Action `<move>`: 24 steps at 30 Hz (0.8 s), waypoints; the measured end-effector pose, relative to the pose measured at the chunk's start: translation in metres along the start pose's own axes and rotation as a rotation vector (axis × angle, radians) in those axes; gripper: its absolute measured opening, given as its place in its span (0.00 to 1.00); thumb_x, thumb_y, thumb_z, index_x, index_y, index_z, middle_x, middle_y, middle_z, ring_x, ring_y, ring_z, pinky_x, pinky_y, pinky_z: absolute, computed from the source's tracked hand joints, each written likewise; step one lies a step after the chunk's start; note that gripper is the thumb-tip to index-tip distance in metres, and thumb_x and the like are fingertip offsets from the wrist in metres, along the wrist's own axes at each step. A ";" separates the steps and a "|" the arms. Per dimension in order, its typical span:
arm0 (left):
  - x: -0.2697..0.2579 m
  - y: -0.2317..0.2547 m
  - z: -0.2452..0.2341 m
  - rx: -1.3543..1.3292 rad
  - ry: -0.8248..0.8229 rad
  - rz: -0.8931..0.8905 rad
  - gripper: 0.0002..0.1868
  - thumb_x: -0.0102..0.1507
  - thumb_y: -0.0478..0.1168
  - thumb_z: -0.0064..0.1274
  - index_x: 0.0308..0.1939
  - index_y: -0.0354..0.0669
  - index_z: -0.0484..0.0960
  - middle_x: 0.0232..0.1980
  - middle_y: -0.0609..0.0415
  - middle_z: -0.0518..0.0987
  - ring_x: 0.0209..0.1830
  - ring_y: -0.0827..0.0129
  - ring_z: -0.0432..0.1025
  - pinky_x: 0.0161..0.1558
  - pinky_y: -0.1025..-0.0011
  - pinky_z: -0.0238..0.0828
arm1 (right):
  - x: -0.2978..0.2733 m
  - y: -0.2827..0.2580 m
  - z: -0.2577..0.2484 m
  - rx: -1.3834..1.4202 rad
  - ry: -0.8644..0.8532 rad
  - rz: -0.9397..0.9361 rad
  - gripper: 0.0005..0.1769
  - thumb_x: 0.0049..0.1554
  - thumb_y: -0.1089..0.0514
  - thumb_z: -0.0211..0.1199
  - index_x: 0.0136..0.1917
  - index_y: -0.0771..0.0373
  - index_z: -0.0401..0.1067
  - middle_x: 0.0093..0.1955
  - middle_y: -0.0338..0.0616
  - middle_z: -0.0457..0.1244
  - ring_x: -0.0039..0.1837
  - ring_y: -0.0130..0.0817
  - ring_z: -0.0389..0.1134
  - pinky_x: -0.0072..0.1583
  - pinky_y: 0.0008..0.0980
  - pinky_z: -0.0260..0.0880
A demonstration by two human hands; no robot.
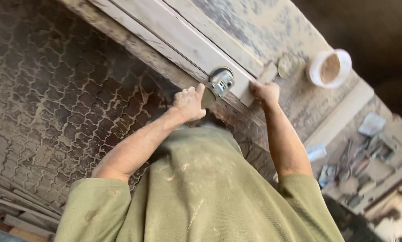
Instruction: Applying wood filler and sanding wooden planks on a workbench in a workshop.
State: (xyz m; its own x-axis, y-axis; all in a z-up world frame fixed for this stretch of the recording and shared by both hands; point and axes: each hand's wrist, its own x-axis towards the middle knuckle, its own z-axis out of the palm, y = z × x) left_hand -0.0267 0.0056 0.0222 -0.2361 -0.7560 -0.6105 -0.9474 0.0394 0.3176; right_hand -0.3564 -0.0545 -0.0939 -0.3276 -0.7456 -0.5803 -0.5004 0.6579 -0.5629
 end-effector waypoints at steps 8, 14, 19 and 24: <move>0.018 -0.212 -0.078 -0.535 0.437 -0.587 0.55 0.53 0.53 0.60 0.78 0.40 0.51 0.56 0.30 0.77 0.57 0.34 0.76 0.56 0.43 0.71 | -0.044 -0.079 0.024 -0.712 0.224 -0.473 0.26 0.53 0.42 0.74 0.60 0.54 0.76 0.53 0.50 0.67 0.59 0.51 0.71 0.63 0.45 0.69; -0.071 -0.318 -0.068 -1.043 0.635 -0.784 0.59 0.55 0.46 0.57 0.81 0.32 0.38 0.81 0.27 0.52 0.81 0.38 0.50 0.79 0.44 0.47 | -0.041 -0.154 0.141 -0.510 0.122 -0.796 0.33 0.51 0.45 0.75 0.67 0.56 0.71 0.62 0.51 0.64 0.65 0.53 0.67 0.66 0.46 0.67; -0.156 -0.310 0.015 -1.286 0.445 -1.017 0.60 0.56 0.49 0.57 0.82 0.36 0.38 0.83 0.31 0.47 0.82 0.40 0.47 0.77 0.42 0.46 | -0.069 -0.270 0.234 -0.461 -0.019 -0.845 0.44 0.49 0.44 0.76 0.74 0.55 0.64 0.72 0.53 0.57 0.71 0.58 0.61 0.73 0.52 0.60; -0.248 -0.344 0.230 -1.751 0.374 -1.310 0.30 0.63 0.43 0.56 0.66 0.37 0.68 0.48 0.37 0.76 0.43 0.49 0.74 0.45 0.47 0.73 | -0.074 -0.373 0.284 -0.641 -0.166 -0.578 0.51 0.52 0.41 0.71 0.79 0.60 0.52 0.72 0.56 0.56 0.70 0.52 0.58 0.72 0.58 0.55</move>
State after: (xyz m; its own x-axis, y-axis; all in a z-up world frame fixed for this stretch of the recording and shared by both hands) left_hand 0.3083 0.3300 -0.1023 0.4225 0.0747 -0.9033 0.6382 -0.7322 0.2380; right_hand 0.0816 -0.2143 -0.0083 0.2121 -0.8859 -0.4126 -0.9221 -0.0416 -0.3848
